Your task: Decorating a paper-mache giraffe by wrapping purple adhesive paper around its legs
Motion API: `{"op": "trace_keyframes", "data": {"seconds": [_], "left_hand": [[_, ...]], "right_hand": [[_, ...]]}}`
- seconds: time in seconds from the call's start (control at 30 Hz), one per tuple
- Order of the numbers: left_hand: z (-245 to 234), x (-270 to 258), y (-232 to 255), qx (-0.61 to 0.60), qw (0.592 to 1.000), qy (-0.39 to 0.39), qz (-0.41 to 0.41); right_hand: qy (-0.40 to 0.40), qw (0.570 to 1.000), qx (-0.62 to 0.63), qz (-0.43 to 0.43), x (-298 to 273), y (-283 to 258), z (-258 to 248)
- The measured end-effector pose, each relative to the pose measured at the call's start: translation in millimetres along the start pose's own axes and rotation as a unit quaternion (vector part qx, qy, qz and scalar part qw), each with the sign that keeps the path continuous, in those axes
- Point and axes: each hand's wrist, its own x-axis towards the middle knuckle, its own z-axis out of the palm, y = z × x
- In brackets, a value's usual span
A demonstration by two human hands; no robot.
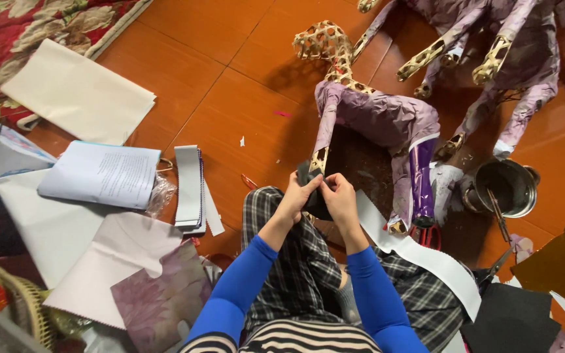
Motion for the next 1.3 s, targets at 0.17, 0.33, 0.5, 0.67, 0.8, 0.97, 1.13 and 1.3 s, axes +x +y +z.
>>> {"op": "trace_keyframes", "data": {"seconds": [0.17,0.33,0.5,0.67,0.8,0.97,1.13,1.3], "left_hand": [[8.2,7.0,1.4,0.010,0.999,-0.031,-0.025],[9.5,3.2,23.1,0.041,0.997,-0.066,-0.030],[19.1,-9.8,52.6,0.136,0.981,-0.121,0.066],[6.8,9.2,18.0,0.110,0.983,-0.117,0.085],[11.3,1.5,20.5,0.071,0.989,-0.114,0.069],[23.1,-28.3,76.6,0.113,0.982,-0.143,-0.056],[20.6,-20.0,58.2,0.101,0.986,-0.124,-0.047],[15.3,-18.3,50.4,0.102,0.987,-0.115,-0.036]], "right_hand": [[-0.028,0.999,0.020,0.020,10.9,14.8,-2.4],[-0.079,0.994,0.058,0.046,23.6,30.2,2.2],[-0.138,0.986,0.097,0.007,22.3,40.7,-2.8],[-0.123,0.987,0.094,0.032,10.5,51.2,-23.6],[-0.084,0.994,0.065,0.003,-22.9,-12.9,-81.9],[-0.152,0.985,-0.018,0.080,-59.3,85.7,-95.4],[-0.285,0.903,0.276,0.167,-103.8,19.3,-38.7],[-0.037,0.849,0.431,0.303,-79.1,-15.2,-9.5]]}}
